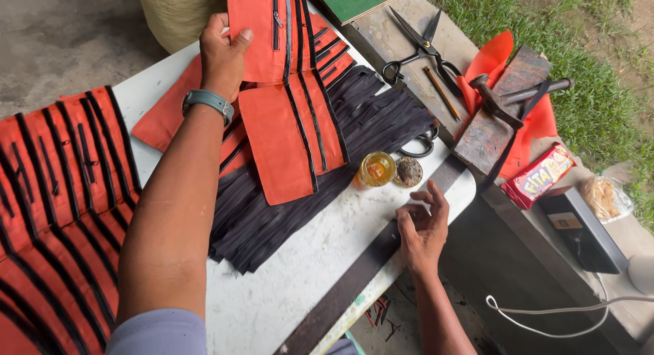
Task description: The person repeatedly picks up orange fabric pouches and black zippers from a table, aligns the zipper with the pouch opening, and presses it into place by hand. The person then places the assembled pouch onto a growing stack of finished items.
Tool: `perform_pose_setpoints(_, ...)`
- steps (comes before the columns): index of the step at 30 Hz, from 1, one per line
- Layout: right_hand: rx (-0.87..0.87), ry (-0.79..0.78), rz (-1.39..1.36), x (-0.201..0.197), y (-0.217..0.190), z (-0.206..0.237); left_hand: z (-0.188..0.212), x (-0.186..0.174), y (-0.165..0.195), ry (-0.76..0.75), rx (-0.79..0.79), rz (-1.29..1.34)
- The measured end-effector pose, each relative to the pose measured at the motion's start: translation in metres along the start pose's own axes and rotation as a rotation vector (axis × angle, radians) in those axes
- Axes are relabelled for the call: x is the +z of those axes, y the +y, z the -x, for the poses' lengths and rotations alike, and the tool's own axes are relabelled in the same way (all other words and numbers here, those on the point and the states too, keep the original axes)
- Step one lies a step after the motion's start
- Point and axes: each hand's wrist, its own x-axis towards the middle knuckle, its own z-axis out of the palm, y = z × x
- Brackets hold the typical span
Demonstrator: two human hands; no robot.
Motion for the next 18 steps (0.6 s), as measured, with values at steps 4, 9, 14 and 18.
perform_pose_setpoints(4, 0.024, -0.001, -0.017, -0.001, 0.005, -0.002, -0.017, 0.002, -0.031, 0.043, -0.101, -0.07)
perform_pose_setpoints(9, 0.033, 0.023, -0.02, -0.001, 0.01, -0.005, -0.033, 0.006, -0.055, 0.116, -0.155, -0.335)
perform_pose_setpoints(14, 0.063, 0.015, -0.013, -0.002, 0.006, -0.007, -0.027, -0.009, -0.04, 0.114, -0.068, -0.663)
perform_pose_setpoints(18, 0.06, 0.017, 0.052, -0.002, 0.0, -0.007, 0.021, -0.05, 0.021, -0.002, 0.065, -0.789)
